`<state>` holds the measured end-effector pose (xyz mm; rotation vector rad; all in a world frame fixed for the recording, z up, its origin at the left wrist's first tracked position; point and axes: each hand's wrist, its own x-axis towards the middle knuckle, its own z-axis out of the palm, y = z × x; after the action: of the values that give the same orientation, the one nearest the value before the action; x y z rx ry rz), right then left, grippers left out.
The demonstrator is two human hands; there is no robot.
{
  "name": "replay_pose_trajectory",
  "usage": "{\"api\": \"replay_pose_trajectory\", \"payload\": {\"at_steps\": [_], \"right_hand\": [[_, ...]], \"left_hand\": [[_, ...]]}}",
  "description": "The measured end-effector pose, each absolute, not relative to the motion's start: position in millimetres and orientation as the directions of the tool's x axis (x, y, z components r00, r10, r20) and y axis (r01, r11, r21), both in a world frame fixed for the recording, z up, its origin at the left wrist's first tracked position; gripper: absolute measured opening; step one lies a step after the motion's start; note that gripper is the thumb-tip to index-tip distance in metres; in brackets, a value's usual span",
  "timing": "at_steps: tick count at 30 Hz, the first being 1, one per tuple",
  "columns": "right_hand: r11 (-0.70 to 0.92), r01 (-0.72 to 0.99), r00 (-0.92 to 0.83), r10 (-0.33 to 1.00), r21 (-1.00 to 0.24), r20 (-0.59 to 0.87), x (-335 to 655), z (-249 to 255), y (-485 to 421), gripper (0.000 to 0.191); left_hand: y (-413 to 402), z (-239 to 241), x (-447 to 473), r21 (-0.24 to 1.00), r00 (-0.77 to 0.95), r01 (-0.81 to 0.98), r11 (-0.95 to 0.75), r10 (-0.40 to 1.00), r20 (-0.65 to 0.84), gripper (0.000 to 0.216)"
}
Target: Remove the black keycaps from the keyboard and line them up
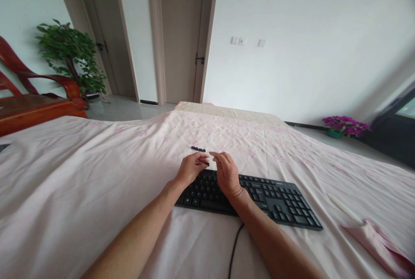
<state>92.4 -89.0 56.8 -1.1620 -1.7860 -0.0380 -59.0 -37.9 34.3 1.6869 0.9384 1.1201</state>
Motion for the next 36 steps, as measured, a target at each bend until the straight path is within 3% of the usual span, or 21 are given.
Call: {"api": "replay_pose_trajectory", "payload": {"at_steps": [5, 14, 19, 24, 30, 36], "right_hand": [[0.406, 0.841, -0.117, 0.781, -0.357, 0.614, 91, 55, -87, 0.022], [0.277, 0.904, -0.070, 0.848, -0.326, 0.525, 92, 51, -86, 0.016], [0.196, 0.922, -0.009, 0.872, -0.333, 0.489, 99, 62, -82, 0.015], [0.081, 0.929, 0.068, 0.921, -0.360, 0.383, 109, 74, -61, 0.017], [-0.018, 0.954, 0.088, 0.971, -0.299, 0.222, 111, 68, -22, 0.017], [-0.060, 0.957, 0.117, 0.976, -0.284, 0.186, 113, 52, 5, 0.019]], "left_hand": [[-40, 37, -61, 0.940, 0.305, 0.115, -0.320, 0.912, 0.273, 0.034], [-39, 33, -60, 0.938, 0.330, 0.097, -0.332, 0.900, 0.284, 0.036], [-42, 31, -60, 0.846, 0.326, 0.319, -0.427, 0.888, 0.326, 0.036], [-51, 37, -59, 0.670, 0.456, 0.537, -0.512, 0.845, 0.280, 0.020], [-55, 45, -59, 0.613, 0.486, 0.585, -0.531, 0.835, 0.259, 0.022], [-54, 46, -59, 0.599, 0.496, 0.599, -0.532, 0.833, 0.244, 0.022]]}}
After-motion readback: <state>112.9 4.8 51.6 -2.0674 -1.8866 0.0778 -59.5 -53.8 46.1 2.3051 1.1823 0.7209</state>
